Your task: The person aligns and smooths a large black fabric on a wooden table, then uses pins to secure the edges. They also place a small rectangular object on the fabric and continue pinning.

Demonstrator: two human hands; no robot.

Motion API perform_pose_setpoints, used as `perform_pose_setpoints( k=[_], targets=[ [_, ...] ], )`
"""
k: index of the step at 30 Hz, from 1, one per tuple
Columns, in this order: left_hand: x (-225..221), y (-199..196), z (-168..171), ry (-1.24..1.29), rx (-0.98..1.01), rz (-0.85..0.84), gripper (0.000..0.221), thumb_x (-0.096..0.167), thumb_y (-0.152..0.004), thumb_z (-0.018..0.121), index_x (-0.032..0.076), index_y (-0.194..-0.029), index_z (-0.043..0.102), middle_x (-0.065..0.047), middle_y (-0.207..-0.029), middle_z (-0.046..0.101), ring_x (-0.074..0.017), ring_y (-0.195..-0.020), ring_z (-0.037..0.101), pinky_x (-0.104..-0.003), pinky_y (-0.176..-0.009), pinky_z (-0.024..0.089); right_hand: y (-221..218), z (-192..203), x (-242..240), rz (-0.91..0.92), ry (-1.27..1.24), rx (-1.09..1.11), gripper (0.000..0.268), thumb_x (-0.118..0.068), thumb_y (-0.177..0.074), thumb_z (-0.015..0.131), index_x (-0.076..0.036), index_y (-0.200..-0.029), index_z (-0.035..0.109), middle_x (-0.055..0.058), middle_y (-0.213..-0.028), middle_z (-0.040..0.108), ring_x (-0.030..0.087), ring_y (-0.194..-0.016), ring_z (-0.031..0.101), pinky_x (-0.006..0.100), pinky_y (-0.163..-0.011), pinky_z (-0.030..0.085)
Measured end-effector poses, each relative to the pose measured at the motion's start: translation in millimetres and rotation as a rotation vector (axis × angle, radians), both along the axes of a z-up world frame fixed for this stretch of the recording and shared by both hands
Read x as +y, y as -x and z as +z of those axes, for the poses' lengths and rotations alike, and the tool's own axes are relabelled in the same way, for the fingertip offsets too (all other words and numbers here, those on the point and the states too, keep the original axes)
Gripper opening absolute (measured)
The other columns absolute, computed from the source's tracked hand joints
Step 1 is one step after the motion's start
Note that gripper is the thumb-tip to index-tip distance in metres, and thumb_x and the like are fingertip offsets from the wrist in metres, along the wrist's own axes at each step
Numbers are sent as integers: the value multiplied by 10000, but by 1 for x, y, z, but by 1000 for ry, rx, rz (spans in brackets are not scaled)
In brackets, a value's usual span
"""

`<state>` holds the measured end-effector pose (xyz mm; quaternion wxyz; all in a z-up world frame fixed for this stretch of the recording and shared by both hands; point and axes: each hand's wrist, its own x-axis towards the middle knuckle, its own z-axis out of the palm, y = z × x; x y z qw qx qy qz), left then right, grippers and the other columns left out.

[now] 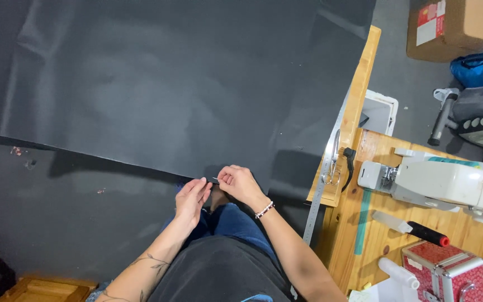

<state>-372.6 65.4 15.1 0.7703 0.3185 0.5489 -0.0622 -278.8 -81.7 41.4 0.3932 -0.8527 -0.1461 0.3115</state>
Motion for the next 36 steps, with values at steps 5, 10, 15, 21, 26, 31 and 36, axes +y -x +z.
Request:
perform_pose_setpoints(
  k=[5, 10, 15, 21, 26, 31, 36],
  targets=[
    [-5, 2, -17, 68, 12, -37, 390, 210, -834, 863, 67, -1049, 571, -55, -998, 621, -255, -1084, 708, -321, -941, 540, -3, 2, -1, -56, -37, 83, 117, -148, -774, 756, -136, -890, 746, 31, -743, 665, 108, -694, 666, 269, -687, 586],
    [-3, 4, -26, 20, -9, -90, 294, 199, -830, 864, 74, -949, 626, -48, -944, 681, -241, -1025, 732, -284, -870, 570, -4, 0, -1, -41, -26, 115, 117, -161, -773, 769, -128, -884, 748, 34, -745, 667, 104, -684, 652, 272, -677, 581],
    [0, 3, -27, -112, -46, -171, 243, 162, -830, 860, 36, -898, 663, -113, -907, 758, -237, -922, 754, -258, -772, 604, -6, 0, 0, -24, 19, 126, 117, -194, -772, 783, -131, -863, 746, 27, -749, 670, 109, -683, 653, 284, -681, 578],
    [1, -1, -12, -217, -41, -192, 179, 109, -799, 868, 52, -848, 705, -86, -855, 779, -164, -824, 758, -226, -738, 610, -5, 6, 4, 5, 93, 113, 119, -230, -767, 780, -146, -841, 742, 22, -753, 669, 146, -697, 684, 334, -695, 582],
    [1, -1, -14, -262, -22, -268, 181, 140, -785, 876, 63, -872, 737, -69, -854, 779, -149, -820, 741, -264, -718, 616, -5, 36, 11, 15, 186, 133, 124, -267, -858, 720, -195, -947, 766, 18, -859, 724, 233, -854, 723, 399, -806, 566],
    [-8, -2, -7, -151, -51, -137, 192, 167, -883, 783, 22, -894, 657, -103, -875, 736, -182, -863, 724, -289, -819, 604, -2, 21, 9, -27, 189, 153, 95, -275, -883, 706, -245, -961, 753, -41, -854, 706, 197, -860, 707, 388, -823, 557],
    [-8, -3, -21, -41, -30, -82, 234, 175, -917, 759, 6, -836, 617, -127, -877, 716, -251, -962, 745, -311, -846, 586, 3, 12, 6, -92, 152, 177, 81, -268, -877, 720, -260, -956, 737, -72, -858, 721, 178, -877, 713, 370, -838, 553]
  ],
)
